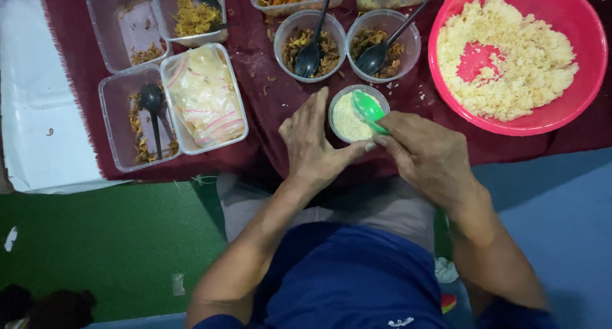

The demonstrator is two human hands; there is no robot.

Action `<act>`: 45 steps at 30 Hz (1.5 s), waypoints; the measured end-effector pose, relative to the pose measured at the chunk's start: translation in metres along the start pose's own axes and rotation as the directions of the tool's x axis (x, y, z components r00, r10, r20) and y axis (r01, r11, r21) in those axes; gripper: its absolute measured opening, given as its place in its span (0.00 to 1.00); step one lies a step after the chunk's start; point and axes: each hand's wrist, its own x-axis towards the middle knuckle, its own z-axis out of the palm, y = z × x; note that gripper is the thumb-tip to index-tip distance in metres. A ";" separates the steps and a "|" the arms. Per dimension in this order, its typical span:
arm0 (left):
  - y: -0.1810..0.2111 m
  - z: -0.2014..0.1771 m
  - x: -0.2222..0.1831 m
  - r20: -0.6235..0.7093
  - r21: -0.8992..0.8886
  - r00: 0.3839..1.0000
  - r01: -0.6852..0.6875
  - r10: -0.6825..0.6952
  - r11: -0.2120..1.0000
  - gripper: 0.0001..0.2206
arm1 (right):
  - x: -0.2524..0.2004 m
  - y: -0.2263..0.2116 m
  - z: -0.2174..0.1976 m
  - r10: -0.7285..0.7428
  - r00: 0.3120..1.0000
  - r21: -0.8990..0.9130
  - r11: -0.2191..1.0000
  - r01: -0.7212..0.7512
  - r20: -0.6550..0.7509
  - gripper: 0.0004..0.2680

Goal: Portioning food ingredients into small containers and plastic bags using a spoon.

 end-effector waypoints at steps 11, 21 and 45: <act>-0.005 0.002 0.003 0.034 -0.011 0.999 -0.028 0.028 1.000 0.46 | 0.007 0.030 0.010 -0.101 0.968 -0.273 0.948 0.164 0.232 0.06; -0.011 0.004 0.004 0.065 -0.125 0.998 -0.014 0.023 0.992 0.44 | 0.012 0.049 0.016 -0.120 0.904 -0.316 0.911 0.264 0.410 0.06; -0.008 0.001 0.000 0.055 -0.150 0.998 -0.026 0.035 0.988 0.52 | -0.010 0.012 0.028 0.088 0.992 0.246 0.963 -0.109 0.094 0.05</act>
